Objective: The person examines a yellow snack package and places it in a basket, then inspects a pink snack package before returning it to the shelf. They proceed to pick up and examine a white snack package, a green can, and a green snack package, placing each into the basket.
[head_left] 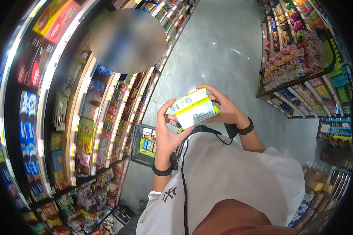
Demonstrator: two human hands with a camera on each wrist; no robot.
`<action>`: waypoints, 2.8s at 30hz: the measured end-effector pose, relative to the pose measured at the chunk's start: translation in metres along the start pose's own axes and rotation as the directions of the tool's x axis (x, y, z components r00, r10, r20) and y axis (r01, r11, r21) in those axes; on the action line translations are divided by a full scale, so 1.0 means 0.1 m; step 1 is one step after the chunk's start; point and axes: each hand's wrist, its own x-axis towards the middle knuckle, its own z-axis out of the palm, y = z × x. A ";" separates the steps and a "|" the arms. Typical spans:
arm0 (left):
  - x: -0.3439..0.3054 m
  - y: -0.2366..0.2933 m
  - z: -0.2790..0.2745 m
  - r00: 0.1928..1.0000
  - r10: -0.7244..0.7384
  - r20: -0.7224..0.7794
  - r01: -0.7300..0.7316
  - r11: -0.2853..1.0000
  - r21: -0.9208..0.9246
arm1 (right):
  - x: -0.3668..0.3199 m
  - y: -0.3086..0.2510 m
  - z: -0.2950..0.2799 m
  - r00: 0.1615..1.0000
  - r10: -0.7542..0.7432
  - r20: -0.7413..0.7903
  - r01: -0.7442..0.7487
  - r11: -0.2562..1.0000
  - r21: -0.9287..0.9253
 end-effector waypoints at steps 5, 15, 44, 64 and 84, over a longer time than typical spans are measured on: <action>0.67 0.02 -0.31 0.984 0.059 0.165 -0.069 0.996 0.050 | 0.60 -0.23 -0.14 1.000 0.000 0.002 0.000 0.995 -0.100; 1.34 -0.28 -0.79 0.994 0.033 0.107 -0.039 0.998 0.048 | 1.82 -0.07 -0.15 0.999 0.014 0.037 -0.028 0.917 0.399; 1.21 -0.02 -0.04 0.923 -0.288 -0.255 0.335 0.928 0.163 | 3.45 0.37 -0.33 0.690 0.058 0.722 -0.217 0.967 0.130; -0.97 0.33 0.13 0.479 -0.440 -0.759 0.465 0.861 -0.206 | 1.83 0.13 1.22 0.339 -0.232 0.912 0.022 0.971 0.239; -1.41 0.35 0.03 0.523 -0.353 -0.776 0.396 0.906 -0.146 | 1.35 -0.03 1.15 0.326 -0.083 0.942 -0.001 0.996 0.089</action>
